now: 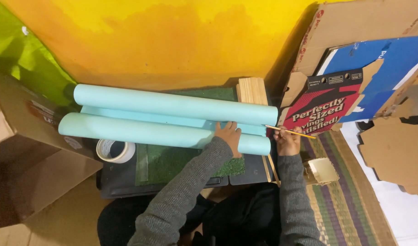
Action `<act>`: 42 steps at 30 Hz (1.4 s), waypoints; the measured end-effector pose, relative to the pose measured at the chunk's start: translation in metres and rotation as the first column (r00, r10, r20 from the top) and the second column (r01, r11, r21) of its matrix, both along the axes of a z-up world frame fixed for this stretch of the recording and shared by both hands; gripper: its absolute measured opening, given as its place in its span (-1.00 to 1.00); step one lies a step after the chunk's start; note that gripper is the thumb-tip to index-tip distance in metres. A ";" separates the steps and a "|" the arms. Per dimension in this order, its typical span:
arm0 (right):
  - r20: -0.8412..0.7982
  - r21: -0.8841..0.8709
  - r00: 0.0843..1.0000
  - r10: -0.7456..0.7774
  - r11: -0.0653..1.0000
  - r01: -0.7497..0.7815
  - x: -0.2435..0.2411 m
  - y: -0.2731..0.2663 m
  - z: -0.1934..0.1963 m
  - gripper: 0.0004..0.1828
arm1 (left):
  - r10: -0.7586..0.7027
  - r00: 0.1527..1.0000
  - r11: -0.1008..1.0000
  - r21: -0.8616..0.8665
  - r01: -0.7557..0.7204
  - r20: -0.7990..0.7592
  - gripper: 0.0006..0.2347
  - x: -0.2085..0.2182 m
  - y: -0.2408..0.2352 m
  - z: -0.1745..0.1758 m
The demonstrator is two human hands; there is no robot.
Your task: Measuring, marking, and rolling light blue paper around cardboard tubes for a craft project.
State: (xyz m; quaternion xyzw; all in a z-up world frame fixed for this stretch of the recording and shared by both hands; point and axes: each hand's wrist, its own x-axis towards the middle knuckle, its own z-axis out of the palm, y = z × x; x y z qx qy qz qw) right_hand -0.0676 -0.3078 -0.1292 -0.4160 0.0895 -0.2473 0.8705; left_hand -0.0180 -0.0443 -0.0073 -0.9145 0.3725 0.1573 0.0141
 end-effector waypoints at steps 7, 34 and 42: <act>-0.012 0.217 1.000 0.018 0.976 -0.015 0.012 -0.025 -0.028 -0.84 | -0.008 1.000 1.000 -0.012 0.008 -0.009 -0.25 0.002 0.001 -0.002; -0.064 -0.655 0.966 -0.252 0.741 0.151 0.012 0.010 -0.020 -0.68 | -0.013 1.000 1.000 -0.002 0.013 0.002 -0.25 0.007 0.000 -0.012; -0.053 -0.705 0.960 -0.275 0.691 0.159 0.015 0.009 -0.028 -0.64 | -0.009 1.000 1.000 -0.014 0.009 -0.005 -0.25 0.007 -0.001 -0.012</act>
